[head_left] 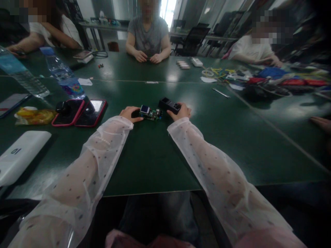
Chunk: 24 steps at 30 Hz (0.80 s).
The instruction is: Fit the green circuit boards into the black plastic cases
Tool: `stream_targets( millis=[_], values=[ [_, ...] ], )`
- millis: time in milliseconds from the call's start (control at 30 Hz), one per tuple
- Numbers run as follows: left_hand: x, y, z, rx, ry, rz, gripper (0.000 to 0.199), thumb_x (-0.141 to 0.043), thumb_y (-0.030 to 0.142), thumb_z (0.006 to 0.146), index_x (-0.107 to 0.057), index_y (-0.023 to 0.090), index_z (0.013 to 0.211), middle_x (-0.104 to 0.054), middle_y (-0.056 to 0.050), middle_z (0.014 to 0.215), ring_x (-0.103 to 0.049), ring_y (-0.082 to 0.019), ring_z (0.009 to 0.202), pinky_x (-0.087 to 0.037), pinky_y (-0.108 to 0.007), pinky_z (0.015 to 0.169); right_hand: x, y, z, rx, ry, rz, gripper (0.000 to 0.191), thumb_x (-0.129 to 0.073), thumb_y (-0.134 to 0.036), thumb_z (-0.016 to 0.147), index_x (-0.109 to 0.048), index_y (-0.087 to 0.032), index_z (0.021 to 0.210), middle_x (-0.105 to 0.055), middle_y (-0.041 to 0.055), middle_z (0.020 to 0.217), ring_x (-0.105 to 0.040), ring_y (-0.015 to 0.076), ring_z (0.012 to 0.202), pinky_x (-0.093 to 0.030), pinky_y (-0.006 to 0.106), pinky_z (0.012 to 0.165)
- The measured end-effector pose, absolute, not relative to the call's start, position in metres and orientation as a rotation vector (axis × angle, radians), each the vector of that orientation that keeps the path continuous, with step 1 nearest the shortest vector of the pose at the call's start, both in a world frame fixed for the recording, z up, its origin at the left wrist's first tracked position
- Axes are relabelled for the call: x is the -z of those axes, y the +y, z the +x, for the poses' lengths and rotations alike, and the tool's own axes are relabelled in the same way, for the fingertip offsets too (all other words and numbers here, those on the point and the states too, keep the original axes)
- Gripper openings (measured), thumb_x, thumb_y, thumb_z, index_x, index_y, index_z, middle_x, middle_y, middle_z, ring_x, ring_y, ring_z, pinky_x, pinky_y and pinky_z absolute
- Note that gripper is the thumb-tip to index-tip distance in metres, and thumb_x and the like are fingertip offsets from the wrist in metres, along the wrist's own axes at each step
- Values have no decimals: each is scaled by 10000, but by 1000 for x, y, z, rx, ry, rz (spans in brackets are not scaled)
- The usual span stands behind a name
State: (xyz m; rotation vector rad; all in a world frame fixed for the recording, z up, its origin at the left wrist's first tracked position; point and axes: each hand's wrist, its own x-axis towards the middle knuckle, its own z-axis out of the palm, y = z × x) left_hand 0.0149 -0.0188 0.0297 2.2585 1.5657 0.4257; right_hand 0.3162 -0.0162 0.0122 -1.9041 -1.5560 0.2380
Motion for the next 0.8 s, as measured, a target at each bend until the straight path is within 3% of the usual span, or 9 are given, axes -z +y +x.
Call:
stream_targets(
  millis=[800],
  values=[
    [-31, -18, 13, -427, 1512, 2274, 666, -675, 532, 841, -565, 227, 1423, -577, -107, 1476, -460, -348, 1418, -381, -532, 1169, -20, -25, 315, -281, -1574, -1865, 635, -712, -457, 763, -490, -246, 1319, -573, 143, 1372, -429, 377, 1316, -338, 561, 1068]
  ],
)
